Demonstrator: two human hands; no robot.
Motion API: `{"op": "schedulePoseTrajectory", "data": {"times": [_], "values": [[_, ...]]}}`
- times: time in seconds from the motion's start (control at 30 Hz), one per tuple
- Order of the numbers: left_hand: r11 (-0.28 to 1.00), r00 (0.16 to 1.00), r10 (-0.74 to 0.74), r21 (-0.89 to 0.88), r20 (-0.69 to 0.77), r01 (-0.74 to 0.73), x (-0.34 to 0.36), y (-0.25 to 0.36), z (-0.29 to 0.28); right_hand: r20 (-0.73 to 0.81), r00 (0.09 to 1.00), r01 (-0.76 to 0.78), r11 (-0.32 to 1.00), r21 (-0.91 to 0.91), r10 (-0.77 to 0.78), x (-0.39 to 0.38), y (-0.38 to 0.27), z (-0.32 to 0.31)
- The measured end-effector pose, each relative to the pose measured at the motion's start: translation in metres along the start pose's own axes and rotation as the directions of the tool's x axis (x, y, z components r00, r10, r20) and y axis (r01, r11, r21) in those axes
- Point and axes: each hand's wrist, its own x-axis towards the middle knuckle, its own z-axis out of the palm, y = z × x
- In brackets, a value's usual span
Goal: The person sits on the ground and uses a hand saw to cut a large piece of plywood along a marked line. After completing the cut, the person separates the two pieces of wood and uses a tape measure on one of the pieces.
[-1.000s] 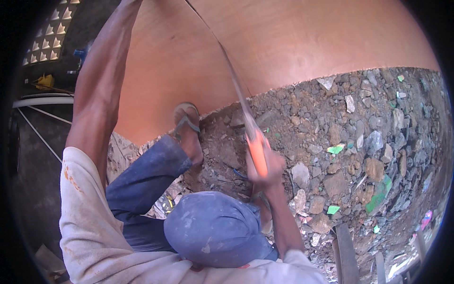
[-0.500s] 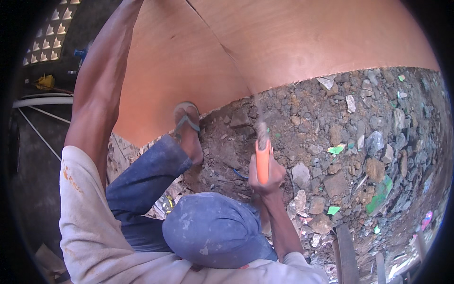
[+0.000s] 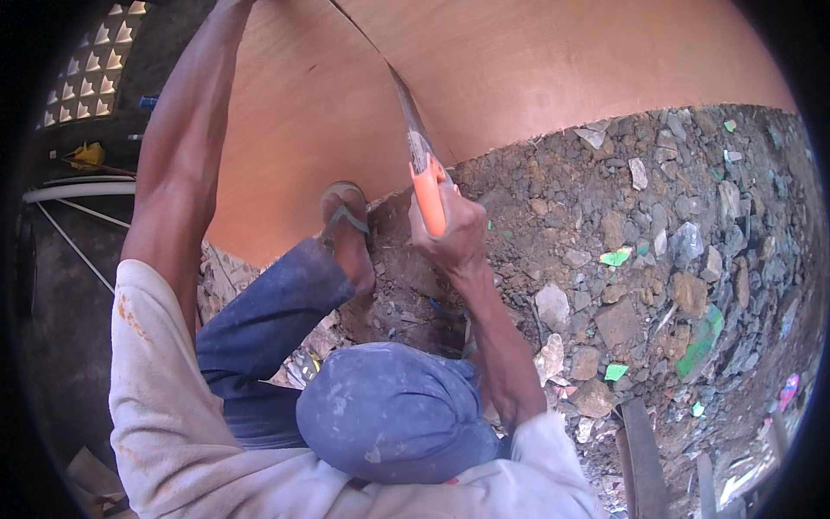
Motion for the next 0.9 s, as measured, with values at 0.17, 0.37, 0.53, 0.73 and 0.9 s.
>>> {"op": "schedulePoseTrajectory", "data": {"times": [0.17, 0.37, 0.53, 0.73, 0.9], "values": [[1.000, 1.000, -0.005, -0.008, 0.004, 0.005, -0.003, -0.008, 0.002, 0.128, 0.991, -0.027, 0.991, -0.134, 0.044, -0.068, -0.018, -0.067], [0.998, 0.998, -0.055, 0.031, 0.003, 0.055, -0.025, -0.031, -0.012, 0.201, 0.976, 0.125, 0.974, -0.190, -0.087, -0.026, -0.008, -0.039], [1.000, 1.000, 0.027, -0.011, 0.013, -0.027, 0.001, 0.003, 0.003, 0.073, 0.994, -0.076, 0.995, -0.069, 0.081, 0.055, 0.019, 0.016], [1.000, 1.000, -0.005, 0.005, -0.006, 0.005, -0.001, -0.016, -0.005, 0.190, 0.977, 0.138, 0.968, -0.211, -0.098, -0.104, 0.000, -0.093], [1.000, 1.000, 0.017, -0.007, -0.002, -0.017, 0.007, -0.002, 0.002, 0.187, 0.982, 0.044, 0.992, -0.122, -0.020, -0.010, 0.030, -0.022]]}}
